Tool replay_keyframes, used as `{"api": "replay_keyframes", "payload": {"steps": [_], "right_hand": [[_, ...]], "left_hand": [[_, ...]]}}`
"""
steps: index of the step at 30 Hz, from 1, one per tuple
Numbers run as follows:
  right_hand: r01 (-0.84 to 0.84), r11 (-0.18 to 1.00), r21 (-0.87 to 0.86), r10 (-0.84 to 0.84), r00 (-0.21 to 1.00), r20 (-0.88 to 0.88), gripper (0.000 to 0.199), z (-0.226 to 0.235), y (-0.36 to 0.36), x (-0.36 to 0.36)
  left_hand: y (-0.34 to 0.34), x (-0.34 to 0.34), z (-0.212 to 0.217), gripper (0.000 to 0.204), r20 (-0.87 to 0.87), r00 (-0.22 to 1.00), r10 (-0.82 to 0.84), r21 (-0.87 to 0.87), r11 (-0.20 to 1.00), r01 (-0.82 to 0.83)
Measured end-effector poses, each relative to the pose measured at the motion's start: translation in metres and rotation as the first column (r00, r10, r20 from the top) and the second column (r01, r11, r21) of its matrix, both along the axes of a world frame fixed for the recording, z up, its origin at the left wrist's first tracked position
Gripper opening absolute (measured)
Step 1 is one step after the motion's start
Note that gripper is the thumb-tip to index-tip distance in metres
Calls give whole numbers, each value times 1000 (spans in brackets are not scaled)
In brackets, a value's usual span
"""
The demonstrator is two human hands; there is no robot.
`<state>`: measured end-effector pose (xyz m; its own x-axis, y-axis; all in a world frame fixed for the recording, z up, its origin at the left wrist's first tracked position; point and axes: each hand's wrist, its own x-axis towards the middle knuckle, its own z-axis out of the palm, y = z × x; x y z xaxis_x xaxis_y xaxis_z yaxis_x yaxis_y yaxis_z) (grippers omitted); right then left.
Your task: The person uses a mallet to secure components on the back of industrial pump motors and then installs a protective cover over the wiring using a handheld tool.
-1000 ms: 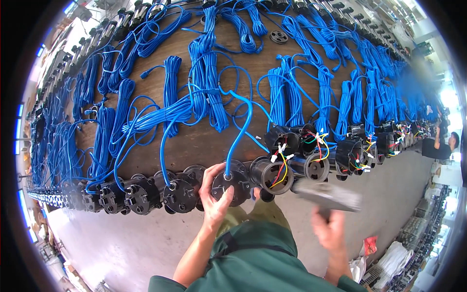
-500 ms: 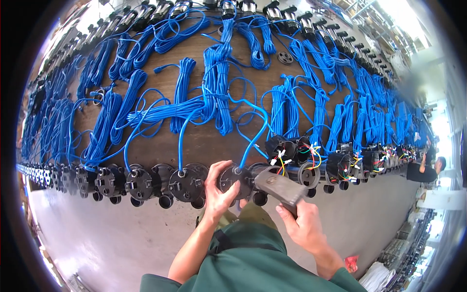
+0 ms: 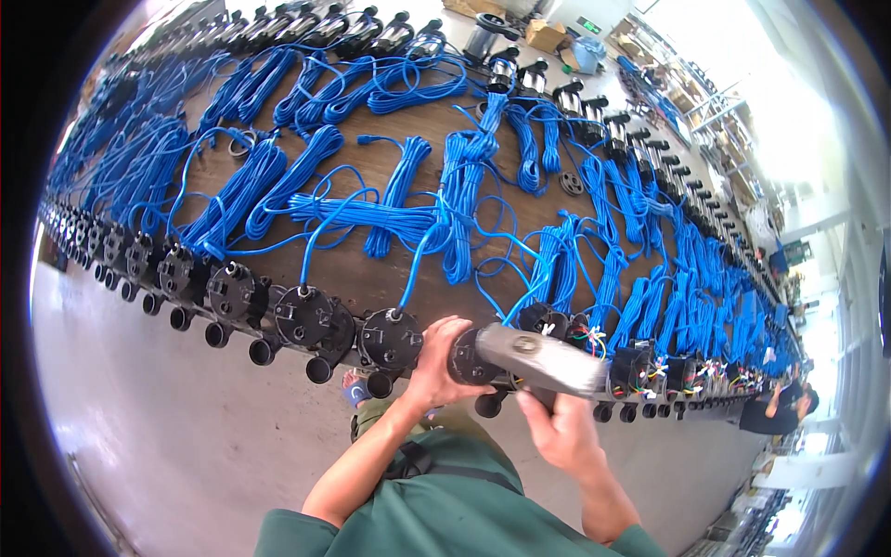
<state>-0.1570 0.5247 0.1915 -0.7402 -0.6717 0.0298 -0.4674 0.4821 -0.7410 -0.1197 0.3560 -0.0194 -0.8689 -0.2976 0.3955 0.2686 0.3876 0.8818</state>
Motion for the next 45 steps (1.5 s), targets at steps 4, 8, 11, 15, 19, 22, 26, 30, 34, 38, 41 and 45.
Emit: {"api": "replay_keyframes", "payload": {"steps": [4, 8, 11, 15, 19, 22, 26, 30, 34, 38, 41, 45], "right_hand": [[15, 959, 282, -40, 996, 81, 32, -61, -13, -13], [43, 956, 289, -102, 977, 190, 29, -1, -17, -13], [4, 997, -80, -13, 994, -107, 23, -3, -19, -3], [74, 944, 321, -59, 997, -56, 30, -72, -5, -4], [75, 964, 254, -140, 959, 246, 32, -14, 6, -16], [220, 966, 136, -237, 963, 130, 25, -5, 24, -1], [204, 918, 339, -224, 974, 21, 35, -67, 49, -3], [165, 939, 301, -219, 963, 155, 32, -9, 29, -14], [88, 996, 30, -86, 995, -46, 24, 8, -4, 5], [67, 902, 426, -97, 994, 49, 34, -66, -9, 8], [65, 958, 278, -133, 963, 233, 34, -51, 4, -5], [195, 970, 142, -232, 915, 330, 28, -9, 27, 0]], "left_hand": [[7, 0, -21, 107, -34, 999, -5, 140, 990, 10], [4, 2, -13, 107, 3, 1000, -4, 140, 990, 4], [-1, 1, 0, 106, 41, 998, -37, 146, 989, 30], [3, 0, -10, 102, 38, 999, -14, 148, 989, 9], [0, -5, -2, 99, 24, 999, 23, 120, 992, -26], [-2, -5, -7, 99, 5, 1000, 26, 92, 995, -26], [3, -9, -2, 97, -9, 1000, 18, 91, 996, -18], [-1, -2, -1, 96, 24, 1000, 12, 128, 992, -15], [5, -4, -2, 97, 29, 999, 25, 111, 993, -28], [9, -1, -13, 103, 68, 998, -6, 189, 982, -7], [13, -2, -13, 103, 63, 996, 60, 125, 990, -68], [17, -3, -6, 100, 107, 992, 61, 172, 982, -79]]}}
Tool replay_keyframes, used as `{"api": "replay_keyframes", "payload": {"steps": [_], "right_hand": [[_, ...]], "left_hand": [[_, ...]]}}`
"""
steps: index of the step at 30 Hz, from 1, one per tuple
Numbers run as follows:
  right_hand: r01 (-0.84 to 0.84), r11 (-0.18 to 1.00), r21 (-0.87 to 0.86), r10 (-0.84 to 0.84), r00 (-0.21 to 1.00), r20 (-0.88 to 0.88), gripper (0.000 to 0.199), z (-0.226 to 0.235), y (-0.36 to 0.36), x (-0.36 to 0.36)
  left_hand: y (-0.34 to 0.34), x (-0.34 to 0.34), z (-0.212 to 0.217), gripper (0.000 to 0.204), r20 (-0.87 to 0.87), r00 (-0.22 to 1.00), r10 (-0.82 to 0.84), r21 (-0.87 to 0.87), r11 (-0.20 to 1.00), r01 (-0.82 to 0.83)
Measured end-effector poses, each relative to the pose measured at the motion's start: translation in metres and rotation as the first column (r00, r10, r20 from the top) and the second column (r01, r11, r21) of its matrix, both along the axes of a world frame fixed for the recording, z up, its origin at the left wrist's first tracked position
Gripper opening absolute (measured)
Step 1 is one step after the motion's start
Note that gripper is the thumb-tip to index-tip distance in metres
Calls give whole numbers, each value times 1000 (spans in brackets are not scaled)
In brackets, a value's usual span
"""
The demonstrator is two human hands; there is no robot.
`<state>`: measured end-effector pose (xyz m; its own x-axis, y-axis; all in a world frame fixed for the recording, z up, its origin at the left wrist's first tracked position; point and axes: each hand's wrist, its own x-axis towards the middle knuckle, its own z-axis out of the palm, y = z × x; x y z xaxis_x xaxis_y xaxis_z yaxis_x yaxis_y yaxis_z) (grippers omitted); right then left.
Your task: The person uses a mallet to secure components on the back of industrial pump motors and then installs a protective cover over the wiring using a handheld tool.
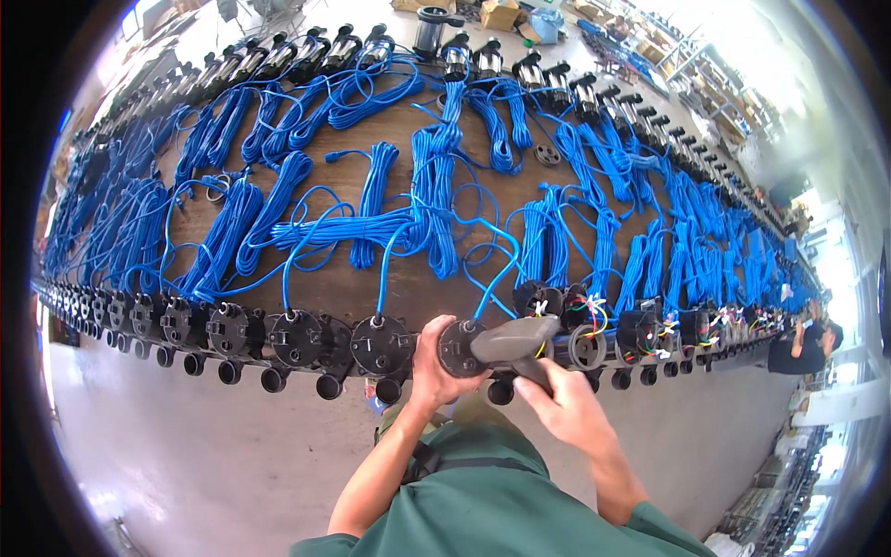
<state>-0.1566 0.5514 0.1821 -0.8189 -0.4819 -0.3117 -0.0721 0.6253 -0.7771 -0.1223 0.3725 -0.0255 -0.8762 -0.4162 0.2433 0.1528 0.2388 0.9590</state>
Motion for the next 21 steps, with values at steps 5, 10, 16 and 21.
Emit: {"api": "replay_keyframes", "payload": {"steps": [5, 10, 16, 21], "right_hand": [[48, 988, 148, -9, 967, -253, 31, -39, 15, 5], [-85, 973, 216, 114, 985, -126, 36, -34, 23, -12], [-178, 965, 193, 226, 936, -271, 35, -17, -31, 4], [-226, 941, 253, 256, 962, -92, 36, -42, -25, -1]], "left_hand": [[-1, -3, 4, 101, 1, 1000, -31, -19, 999, 31], [0, -1, 10, 97, 13, 1000, -20, -7, 1000, 20], [-6, 2, -20, 90, 51, 993, -105, 97, 990, 100], [5, -1, -12, 92, -25, 997, -78, 188, 979, 81]]}}
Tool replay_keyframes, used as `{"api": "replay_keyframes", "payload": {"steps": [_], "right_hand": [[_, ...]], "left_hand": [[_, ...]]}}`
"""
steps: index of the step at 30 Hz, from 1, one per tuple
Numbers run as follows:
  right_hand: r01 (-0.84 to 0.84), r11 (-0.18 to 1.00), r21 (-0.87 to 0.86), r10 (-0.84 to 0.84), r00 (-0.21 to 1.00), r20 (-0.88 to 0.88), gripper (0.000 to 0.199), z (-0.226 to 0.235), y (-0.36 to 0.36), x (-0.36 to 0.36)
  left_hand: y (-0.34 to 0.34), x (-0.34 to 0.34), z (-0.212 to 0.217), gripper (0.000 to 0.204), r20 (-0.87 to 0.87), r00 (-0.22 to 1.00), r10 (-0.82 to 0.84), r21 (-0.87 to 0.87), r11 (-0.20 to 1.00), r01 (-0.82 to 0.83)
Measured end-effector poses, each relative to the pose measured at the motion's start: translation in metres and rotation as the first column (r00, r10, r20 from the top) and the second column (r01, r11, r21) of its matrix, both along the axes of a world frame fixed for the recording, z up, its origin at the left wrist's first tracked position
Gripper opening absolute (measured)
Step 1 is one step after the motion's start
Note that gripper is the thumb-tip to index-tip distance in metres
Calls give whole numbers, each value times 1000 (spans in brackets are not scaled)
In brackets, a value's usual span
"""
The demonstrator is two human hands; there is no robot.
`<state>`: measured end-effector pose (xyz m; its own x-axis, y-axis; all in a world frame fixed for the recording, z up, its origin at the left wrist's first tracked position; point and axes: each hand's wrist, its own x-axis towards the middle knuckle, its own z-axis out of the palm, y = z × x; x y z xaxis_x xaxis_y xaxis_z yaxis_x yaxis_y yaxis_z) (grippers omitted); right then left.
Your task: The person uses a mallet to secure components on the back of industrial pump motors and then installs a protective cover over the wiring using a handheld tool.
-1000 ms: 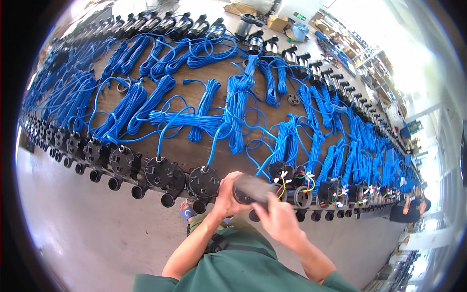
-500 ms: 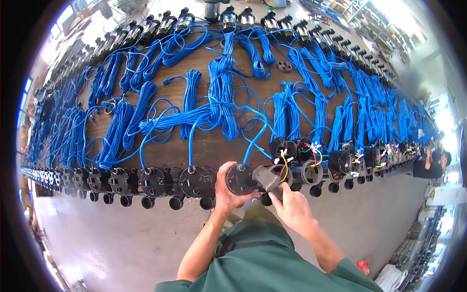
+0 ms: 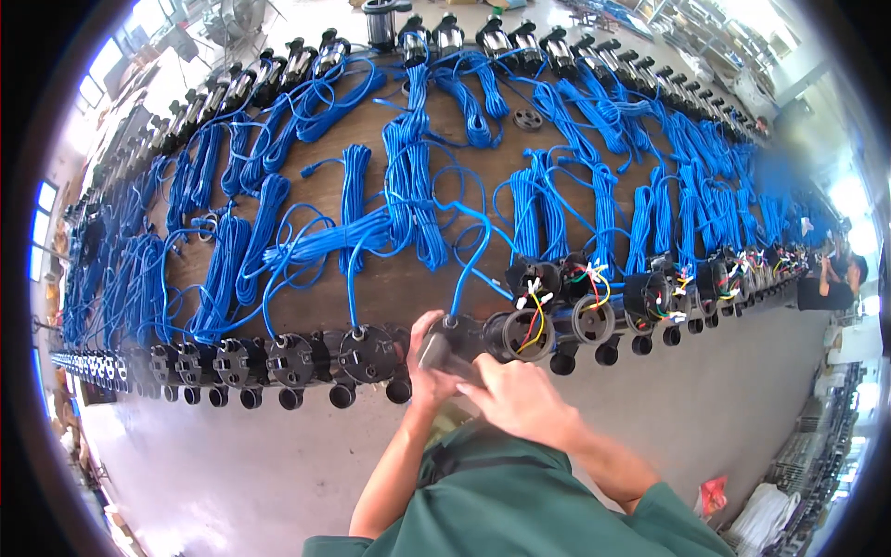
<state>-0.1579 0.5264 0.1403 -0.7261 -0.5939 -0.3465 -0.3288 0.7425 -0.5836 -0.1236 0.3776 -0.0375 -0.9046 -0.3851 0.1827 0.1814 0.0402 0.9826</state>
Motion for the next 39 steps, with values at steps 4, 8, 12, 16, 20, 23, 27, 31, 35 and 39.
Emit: {"api": "replay_keyframes", "payload": {"steps": [4, 8, 12, 16, 20, 23, 27, 31, 35, 39], "right_hand": [[195, 949, -247, -170, 978, 122, 31, 18, 42, 5], [499, 786, -364, -422, 864, 274, 25, -10, 69, 22], [663, 697, -274, -480, 715, 509, 30, -68, 96, 39], [743, 653, -148, -444, 533, 720, 30, -77, 101, 44], [838, 520, -168, -328, 377, 866, 27, -54, 110, 21], [838, 482, -256, -304, 433, 849, 31, -50, 96, 17], [751, 659, 32, -376, 292, 879, 31, -76, 95, 23], [816, 567, -112, -346, 359, 867, 28, -37, 106, 4], [844, 503, -187, -417, 427, 802, 25, -45, 94, 18], [743, 667, -55, -384, 406, 829, 26, -86, 92, 34]], "left_hand": [[3, 15, 36, 114, 129, 989, 74, -302, 953, -32], [32, 92, -28, 91, 615, 775, 144, -321, 944, 79], [21, 48, -33, 61, 781, 455, -427, 450, 891, 64], [51, 57, -111, 44, 539, 842, -12, 35, 999, -8], [45, 52, -90, 46, 535, 840, -86, 77, 996, 53], [45, 53, -93, 51, 605, 794, -65, -36, 993, 108], [42, 71, -146, 57, 489, 872, 13, -271, 953, 137], [49, 67, -137, 57, 500, 866, 20, -87, 996, 27], [51, 70, -153, 56, 522, 851, 50, -136, 990, 25], [49, 81, -179, 56, 480, 874, 75, -256, 965, 58]]}}
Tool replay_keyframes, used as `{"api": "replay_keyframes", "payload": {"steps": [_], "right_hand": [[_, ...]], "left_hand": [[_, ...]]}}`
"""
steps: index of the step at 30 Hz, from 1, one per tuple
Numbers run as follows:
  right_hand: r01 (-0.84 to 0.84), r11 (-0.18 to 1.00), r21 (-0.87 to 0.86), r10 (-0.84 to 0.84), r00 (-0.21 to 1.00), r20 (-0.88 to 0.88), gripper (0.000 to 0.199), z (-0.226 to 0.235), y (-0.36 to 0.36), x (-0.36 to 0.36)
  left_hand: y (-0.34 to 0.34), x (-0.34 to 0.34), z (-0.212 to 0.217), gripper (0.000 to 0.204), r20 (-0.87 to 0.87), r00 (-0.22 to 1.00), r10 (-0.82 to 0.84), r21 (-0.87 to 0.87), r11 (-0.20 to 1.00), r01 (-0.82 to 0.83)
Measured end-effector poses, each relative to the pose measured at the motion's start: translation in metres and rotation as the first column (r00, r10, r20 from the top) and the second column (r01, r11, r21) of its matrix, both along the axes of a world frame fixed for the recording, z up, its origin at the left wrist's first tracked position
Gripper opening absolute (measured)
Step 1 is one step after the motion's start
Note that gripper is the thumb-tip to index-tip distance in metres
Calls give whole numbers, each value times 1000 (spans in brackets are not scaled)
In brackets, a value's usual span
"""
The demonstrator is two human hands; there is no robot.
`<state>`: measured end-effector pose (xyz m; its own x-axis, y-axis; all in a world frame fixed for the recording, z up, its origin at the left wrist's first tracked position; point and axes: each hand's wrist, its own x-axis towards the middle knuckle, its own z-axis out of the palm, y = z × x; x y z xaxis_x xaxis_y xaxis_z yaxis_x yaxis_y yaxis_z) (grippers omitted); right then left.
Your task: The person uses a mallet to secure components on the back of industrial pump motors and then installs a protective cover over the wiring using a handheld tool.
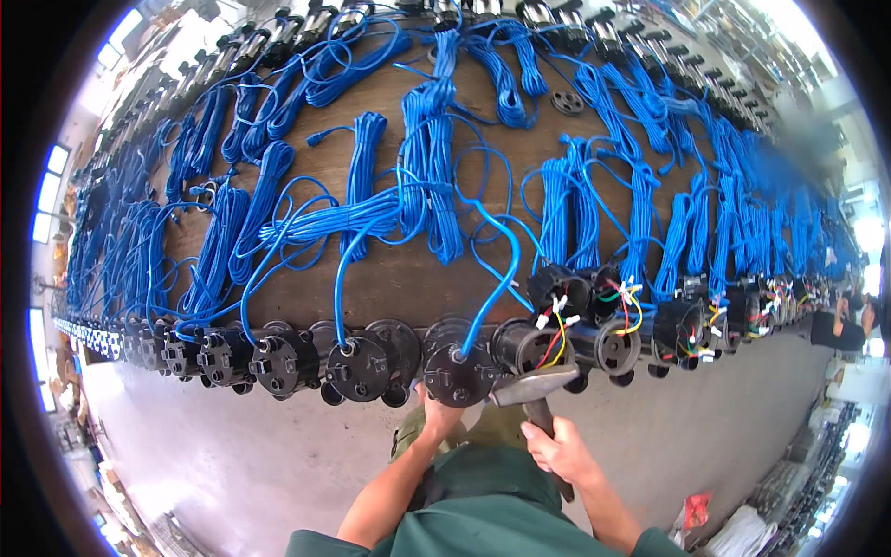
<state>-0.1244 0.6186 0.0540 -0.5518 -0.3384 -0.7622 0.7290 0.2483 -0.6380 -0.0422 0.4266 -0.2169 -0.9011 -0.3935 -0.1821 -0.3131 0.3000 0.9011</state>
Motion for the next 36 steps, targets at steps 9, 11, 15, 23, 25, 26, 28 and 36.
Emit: {"api": "replay_keyframes", "payload": {"steps": [9, 11, 15, 23, 25, 26, 28, 36], "right_hand": [[101, 995, 17, -99, 992, -82, 26, -6, -3, 6], [-36, 998, 59, 33, 998, 48, 25, -10, -2, 10], [55, 993, 106, -48, 996, -73, 22, 17, 8, 3], [57, 961, 271, 50, 927, -372, 26, 11, 25, 15], [61, 936, 346, 165, 794, -585, 27, 11, 17, 27], [69, 920, 385, 229, 702, -674, 27, 9, 17, 33], [19, 908, 418, 358, 482, -800, 22, -6, 23, 36], [-222, 799, 559, 601, 283, -747, 19, -16, -9, 17]], "left_hand": [[3, -6, 37, 55, 125, 990, 63, 222, 971, -89], [0, -18, 48, 47, 42, 999, 20, 110, 994, -24], [7, -5, 24, 46, -17, 998, 59, 105, 993, -57], [3, -23, 78, 48, 177, 982, 60, 160, 983, -88], [1, -20, 76, 51, 136, 990, 38, 112, 992, -54], [1, -20, 74, 53, 112, 993, 30, 91, 995, -40], [2, -15, 69, 49, 138, 988, 66, 121, 989, -83], [3, -20, 52, 55, 106, 994, 0, 22, 1000, -2]]}}
